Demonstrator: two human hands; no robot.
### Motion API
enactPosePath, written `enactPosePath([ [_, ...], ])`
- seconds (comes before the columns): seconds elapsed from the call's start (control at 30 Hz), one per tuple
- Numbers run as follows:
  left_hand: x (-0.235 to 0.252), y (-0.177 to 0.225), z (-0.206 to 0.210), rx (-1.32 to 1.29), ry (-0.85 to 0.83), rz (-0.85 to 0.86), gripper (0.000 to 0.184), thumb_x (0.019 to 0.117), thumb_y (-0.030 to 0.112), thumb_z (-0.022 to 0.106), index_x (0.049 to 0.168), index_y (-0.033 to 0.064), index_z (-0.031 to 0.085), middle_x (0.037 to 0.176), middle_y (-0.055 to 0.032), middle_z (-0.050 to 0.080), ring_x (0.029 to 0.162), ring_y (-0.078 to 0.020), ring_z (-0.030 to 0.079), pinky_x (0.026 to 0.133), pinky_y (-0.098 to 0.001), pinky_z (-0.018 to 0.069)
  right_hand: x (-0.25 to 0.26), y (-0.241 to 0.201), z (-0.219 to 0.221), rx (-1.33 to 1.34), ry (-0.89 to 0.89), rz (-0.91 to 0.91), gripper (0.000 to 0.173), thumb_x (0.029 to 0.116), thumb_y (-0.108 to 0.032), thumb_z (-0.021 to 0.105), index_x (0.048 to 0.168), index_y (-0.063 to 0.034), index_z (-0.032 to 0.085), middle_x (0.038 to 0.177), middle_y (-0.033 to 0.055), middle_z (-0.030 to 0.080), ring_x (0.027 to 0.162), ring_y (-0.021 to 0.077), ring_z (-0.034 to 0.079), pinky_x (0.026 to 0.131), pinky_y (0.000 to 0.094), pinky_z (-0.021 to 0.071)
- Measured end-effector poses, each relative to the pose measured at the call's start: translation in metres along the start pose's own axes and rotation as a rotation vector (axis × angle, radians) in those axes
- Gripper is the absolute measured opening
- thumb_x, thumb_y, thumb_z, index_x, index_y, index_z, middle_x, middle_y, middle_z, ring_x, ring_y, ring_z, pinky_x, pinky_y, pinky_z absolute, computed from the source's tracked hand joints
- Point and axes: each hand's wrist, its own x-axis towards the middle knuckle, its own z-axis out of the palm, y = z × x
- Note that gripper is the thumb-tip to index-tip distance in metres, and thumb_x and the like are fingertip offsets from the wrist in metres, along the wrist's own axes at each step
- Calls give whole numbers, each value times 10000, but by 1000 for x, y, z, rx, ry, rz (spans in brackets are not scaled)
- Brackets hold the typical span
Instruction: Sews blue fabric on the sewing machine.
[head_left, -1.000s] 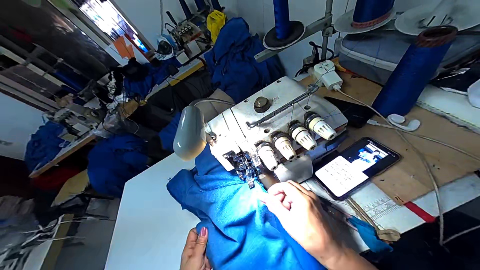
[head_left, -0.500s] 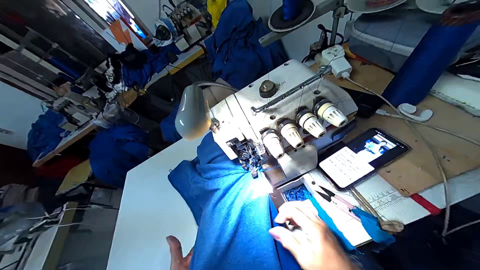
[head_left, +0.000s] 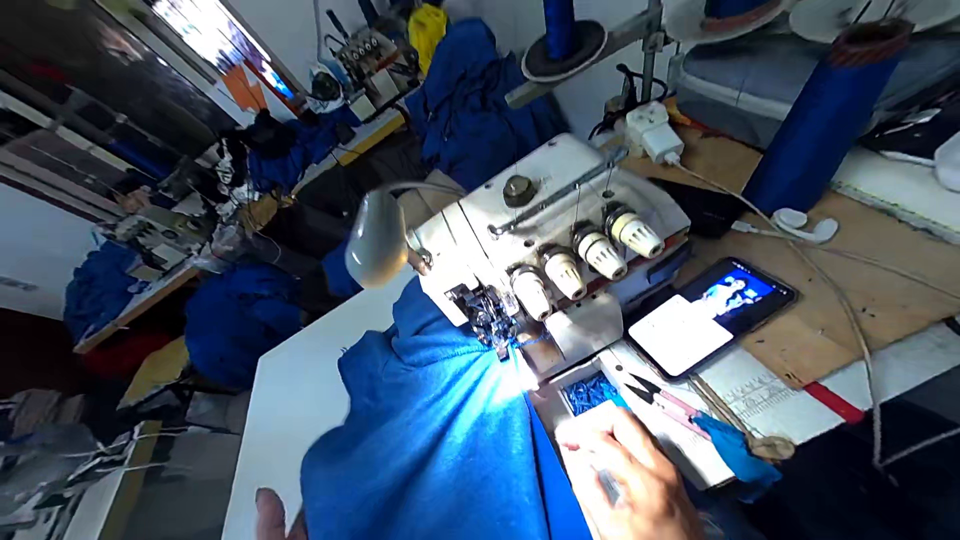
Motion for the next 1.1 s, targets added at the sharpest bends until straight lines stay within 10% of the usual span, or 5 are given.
enactPosePath([
  [0.2, 3, -19, -17, -63, -111, 2, 464, 1117, 314, 333, 1088, 188, 778, 1026, 17, 786, 983, -54, 735, 875, -272, 609, 0, -8, 16, 192, -320, 140, 286, 872, -296, 725, 747, -40, 701, 600, 50, 583, 522, 123, 528, 502, 285, 431],
  [0.4, 0, -4, -30, 68, -66, -31, 355, 1103, 263, 404, 1088, 219, 756, 1010, 49, 784, 933, -25, 732, 831, -241, 611, 4, -17, -1, 1014, -475, 534, 212, 868, -91, 729, 751, -101, 553, 764, -71, 549, 665, -44, 507, 585, 129, 419],
  [0.5, 1, -22, -35, 60, -14, -147, 415, 1110, 282, 326, 1030, 230, 729, 838, 54, 761, 607, 14, 649, 522, -163, 534, 9, -9, 3, 1583, -518, 920, 276, 877, -58, 731, 1086, -109, 559, 993, 52, 718, 943, 148, 710, 864, 360, 590],
  [0.93, 6, -35, -35, 256, 107, -176, 248, 1103, 209, 333, 1098, 183, 580, 949, 36, 761, 800, -60, 732, 685, -253, 622, -15, 8, 8, 206, -103, 108, 414, 959, -309, 685, 642, -48, 633, 876, 99, 670, 888, 125, 639, 768, 235, 518],
  [1.1, -6, -35, 16, 1037, -46, 634, 560, 1045, 267, 561, 1406, -135, 414, 1437, -199, 485, 1346, -131, 443, 1085, -306, 412, -35, -18, -34, 420, -343, 270, 323, 955, -100, 674, 684, 74, 654, 779, 167, 638, 743, 123, 606, 664, 216, 482],
])
